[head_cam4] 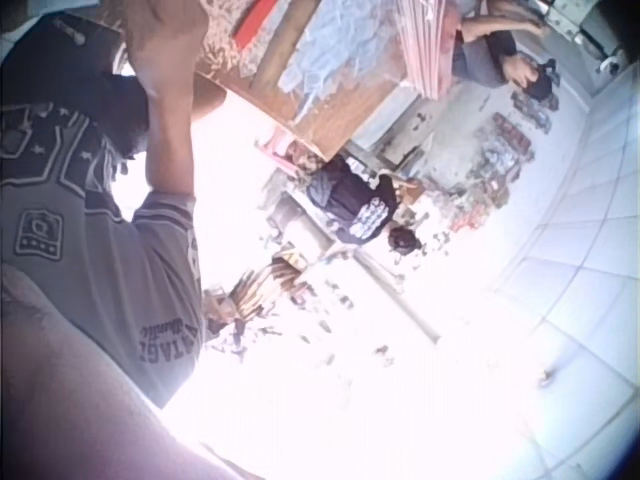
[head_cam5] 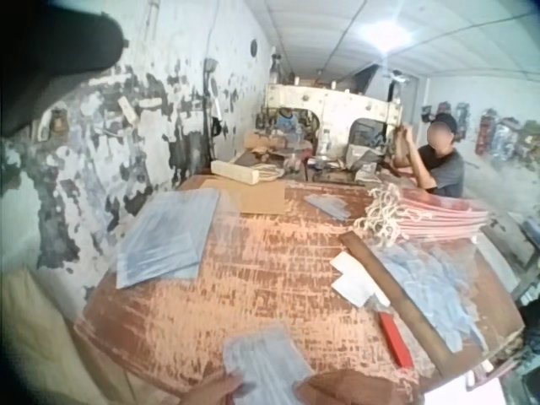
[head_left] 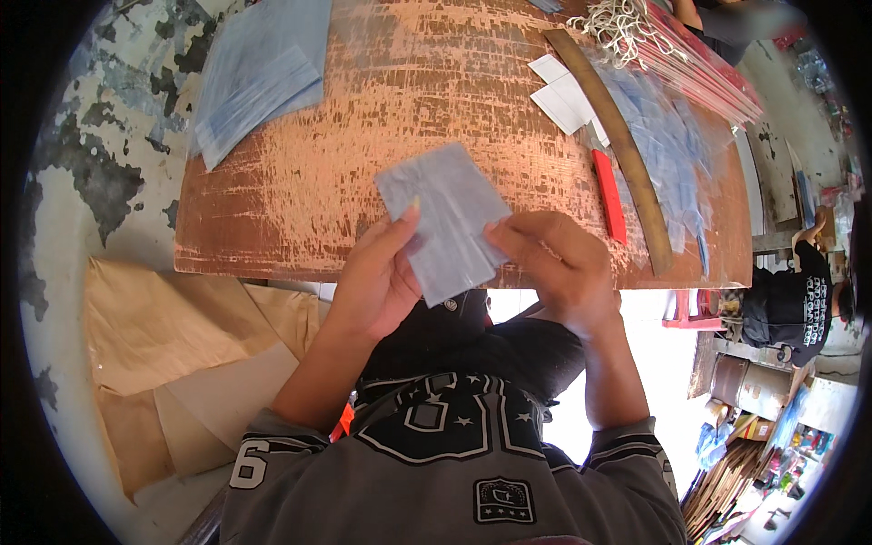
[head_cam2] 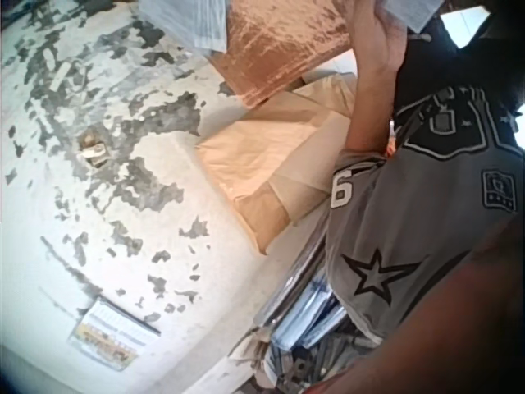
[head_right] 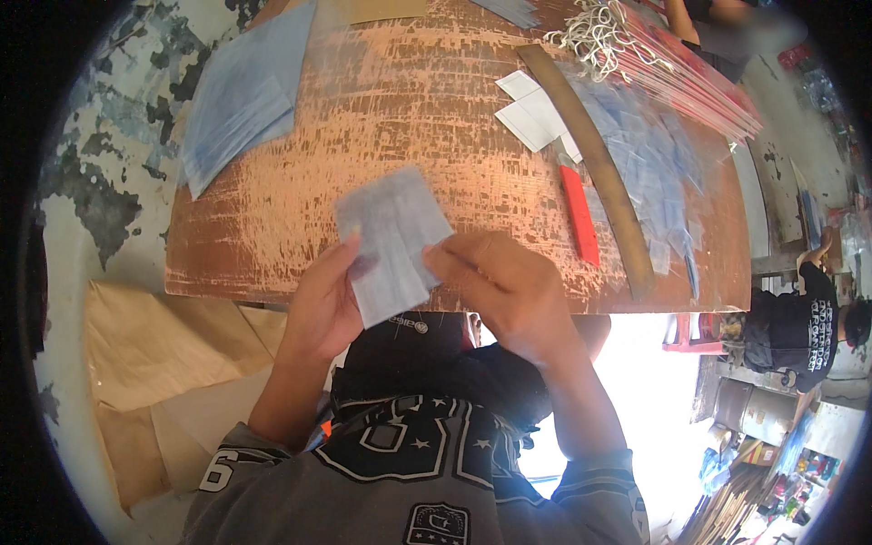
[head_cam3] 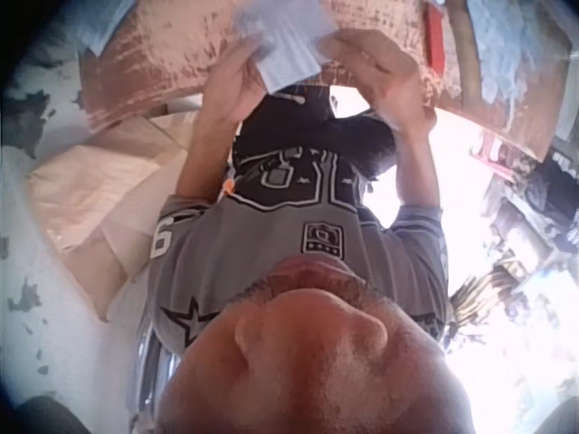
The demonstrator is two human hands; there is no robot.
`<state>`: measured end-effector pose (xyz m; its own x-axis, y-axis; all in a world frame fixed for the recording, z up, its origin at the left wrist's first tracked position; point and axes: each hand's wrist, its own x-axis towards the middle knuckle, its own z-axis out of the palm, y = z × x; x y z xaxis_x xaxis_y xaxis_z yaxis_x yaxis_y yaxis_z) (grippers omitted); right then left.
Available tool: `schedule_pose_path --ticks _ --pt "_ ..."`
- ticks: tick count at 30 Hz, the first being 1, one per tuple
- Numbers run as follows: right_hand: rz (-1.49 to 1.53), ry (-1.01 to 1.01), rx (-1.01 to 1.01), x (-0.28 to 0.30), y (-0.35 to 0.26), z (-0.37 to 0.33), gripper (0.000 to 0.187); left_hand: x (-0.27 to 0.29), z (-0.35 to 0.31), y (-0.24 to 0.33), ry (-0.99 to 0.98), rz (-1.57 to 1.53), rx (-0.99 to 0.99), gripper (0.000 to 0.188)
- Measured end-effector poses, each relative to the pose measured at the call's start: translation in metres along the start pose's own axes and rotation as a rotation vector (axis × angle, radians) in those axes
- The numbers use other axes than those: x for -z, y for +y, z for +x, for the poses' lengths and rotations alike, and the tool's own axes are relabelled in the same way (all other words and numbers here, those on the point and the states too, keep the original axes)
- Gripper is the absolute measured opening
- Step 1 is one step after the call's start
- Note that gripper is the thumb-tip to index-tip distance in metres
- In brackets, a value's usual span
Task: The person measures and cuts small rectangular pieces of translucent material on a wooden table. They use a wooden ruler to align the material and a red utility knife to make precise cuts. The person handles the material one piece at a time, folding and trimming it into smaller sections.
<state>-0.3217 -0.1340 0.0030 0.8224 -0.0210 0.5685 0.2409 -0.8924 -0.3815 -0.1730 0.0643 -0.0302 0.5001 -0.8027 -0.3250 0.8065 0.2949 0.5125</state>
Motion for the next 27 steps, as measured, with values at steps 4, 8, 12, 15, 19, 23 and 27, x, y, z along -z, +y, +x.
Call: schedule_pose_path --ticks 4,8,12,15,19,23,27 --pt "-0.058 0.045 0.066 -0.003 -0.008 -0.006 0.044 -0.015 0.005 -0.011 0.016 0.053 -0.096 0.045" --pt "-0.015 0.063 -0.038 -0.01 -0.011 -0.019 0.042 -0.014 0.01 -0.016 -0.019 0.067 -0.185 0.045" --pt "0.179 0.127 -0.215 -0.016 -0.026 -0.025 0.054 -0.008 0.012 -0.014 -0.011 0.169 -0.312 0.044" --pt "0.435 0.192 -0.402 -0.021 -0.033 -0.027 0.069 -0.014 0.012 -0.013 0.0 0.206 -0.346 0.043" --pt "0.73 0.177 -0.52 -0.022 -0.029 -0.035 0.065 -0.016 0.012 -0.014 -0.011 0.291 -0.393 0.043" --pt "1.047 0.205 -0.647 -0.009 -0.028 -0.023 0.04 -0.016 0.012 -0.014 -0.042 0.287 -0.381 0.046" --pt "0.681 0.326 -0.7 -0.014 -0.033 -0.007 0.028 -0.021 0.011 -0.018 -0.028 0.368 -0.354 0.046"
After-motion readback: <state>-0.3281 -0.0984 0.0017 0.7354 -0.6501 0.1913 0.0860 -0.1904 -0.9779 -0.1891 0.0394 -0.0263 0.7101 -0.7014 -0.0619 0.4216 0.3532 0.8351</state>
